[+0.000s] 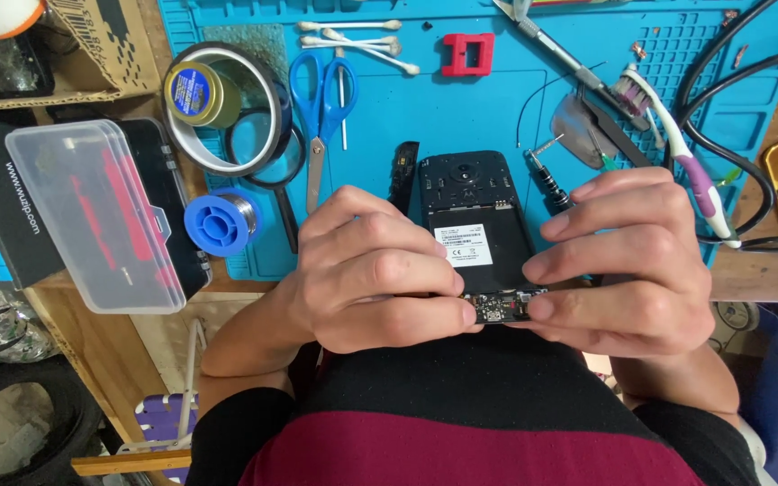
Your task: Reassembling internal components of a smartphone, including fitting a small circuit board and using a precision screwdriver.
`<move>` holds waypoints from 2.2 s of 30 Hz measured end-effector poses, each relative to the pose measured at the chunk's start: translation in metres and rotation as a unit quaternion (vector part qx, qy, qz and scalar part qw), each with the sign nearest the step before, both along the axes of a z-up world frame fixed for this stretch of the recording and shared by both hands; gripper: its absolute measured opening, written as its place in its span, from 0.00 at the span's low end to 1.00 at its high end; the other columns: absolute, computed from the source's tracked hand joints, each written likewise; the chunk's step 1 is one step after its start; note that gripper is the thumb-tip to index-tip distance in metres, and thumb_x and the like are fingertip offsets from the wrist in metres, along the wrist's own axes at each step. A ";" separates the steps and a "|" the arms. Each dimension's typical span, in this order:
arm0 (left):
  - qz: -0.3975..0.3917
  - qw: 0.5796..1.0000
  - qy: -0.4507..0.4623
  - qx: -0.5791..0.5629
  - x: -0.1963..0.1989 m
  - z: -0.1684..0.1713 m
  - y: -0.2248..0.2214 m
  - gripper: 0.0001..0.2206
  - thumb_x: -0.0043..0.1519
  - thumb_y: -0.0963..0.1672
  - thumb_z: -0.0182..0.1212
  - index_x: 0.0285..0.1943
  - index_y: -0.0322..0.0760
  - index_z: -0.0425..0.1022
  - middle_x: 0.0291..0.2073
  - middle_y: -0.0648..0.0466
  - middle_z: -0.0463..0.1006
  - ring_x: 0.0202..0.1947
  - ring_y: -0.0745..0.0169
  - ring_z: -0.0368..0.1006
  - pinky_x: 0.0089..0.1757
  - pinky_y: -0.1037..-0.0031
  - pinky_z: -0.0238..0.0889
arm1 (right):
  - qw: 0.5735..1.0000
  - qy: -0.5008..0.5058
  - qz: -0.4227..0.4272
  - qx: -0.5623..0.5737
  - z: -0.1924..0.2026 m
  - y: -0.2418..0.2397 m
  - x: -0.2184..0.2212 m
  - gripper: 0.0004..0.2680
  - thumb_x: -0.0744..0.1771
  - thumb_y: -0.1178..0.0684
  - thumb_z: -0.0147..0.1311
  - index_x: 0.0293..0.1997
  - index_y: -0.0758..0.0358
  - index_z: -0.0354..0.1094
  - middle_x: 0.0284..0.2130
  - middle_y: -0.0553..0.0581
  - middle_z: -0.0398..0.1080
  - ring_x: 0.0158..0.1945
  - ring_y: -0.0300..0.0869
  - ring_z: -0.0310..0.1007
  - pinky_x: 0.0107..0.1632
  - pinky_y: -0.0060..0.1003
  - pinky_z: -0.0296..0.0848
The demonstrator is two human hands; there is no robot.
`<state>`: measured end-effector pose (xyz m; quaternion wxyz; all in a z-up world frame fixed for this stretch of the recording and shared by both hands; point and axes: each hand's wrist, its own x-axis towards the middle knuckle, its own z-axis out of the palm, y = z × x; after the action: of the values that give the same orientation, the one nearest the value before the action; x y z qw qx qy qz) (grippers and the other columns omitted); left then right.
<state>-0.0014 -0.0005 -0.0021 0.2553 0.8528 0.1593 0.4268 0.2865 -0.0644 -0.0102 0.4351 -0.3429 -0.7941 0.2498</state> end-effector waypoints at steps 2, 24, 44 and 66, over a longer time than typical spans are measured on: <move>-0.001 1.000 0.003 0.003 0.000 0.000 0.000 0.05 0.78 0.43 0.65 0.52 0.49 0.86 0.44 0.62 0.86 0.43 0.63 0.85 0.46 0.68 0.71 | 1.000 0.000 0.007 0.006 -0.004 0.001 0.005 0.05 0.72 0.45 0.65 0.49 0.46 0.74 0.48 0.50 0.79 0.55 0.50 0.79 0.63 0.53 0.77; 0.076 0.958 0.028 0.274 -0.002 0.015 -0.006 0.03 0.74 0.49 0.66 0.49 0.60 0.84 0.45 0.74 0.86 0.47 0.80 0.79 0.49 0.81 0.62 | 0.889 0.174 -0.004 -0.423 -0.009 -0.052 0.006 0.35 0.70 0.27 0.56 0.77 0.74 0.60 0.68 0.63 0.70 0.67 0.45 0.79 0.71 0.37 0.79; 0.069 0.994 -0.021 -0.086 -0.016 -0.021 -0.040 0.19 0.69 0.55 0.73 0.57 0.43 0.75 0.41 0.56 0.87 0.39 0.54 0.81 0.52 0.56 0.65 | 0.878 0.365 -0.048 -0.307 -0.001 -0.061 -0.054 0.25 0.73 0.58 0.60 0.78 0.56 0.46 0.43 0.70 0.78 0.42 0.52 0.83 0.54 0.46 0.85; -0.009 0.838 -0.080 -0.539 0.003 0.012 -0.056 0.39 0.70 0.40 0.70 0.90 0.39 0.53 0.89 0.45 0.60 0.72 0.43 0.87 0.64 0.67 0.90 | 0.892 0.319 -0.091 -0.306 -0.011 -0.062 -0.057 0.25 0.74 0.57 0.60 0.79 0.57 0.46 0.42 0.64 0.75 0.44 0.47 0.79 0.61 0.42 0.79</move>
<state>0.0012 -0.0564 0.0097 0.6905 0.5442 0.3358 0.3382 0.2291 -0.1262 -0.0214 0.5595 -0.4320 -0.4619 0.5357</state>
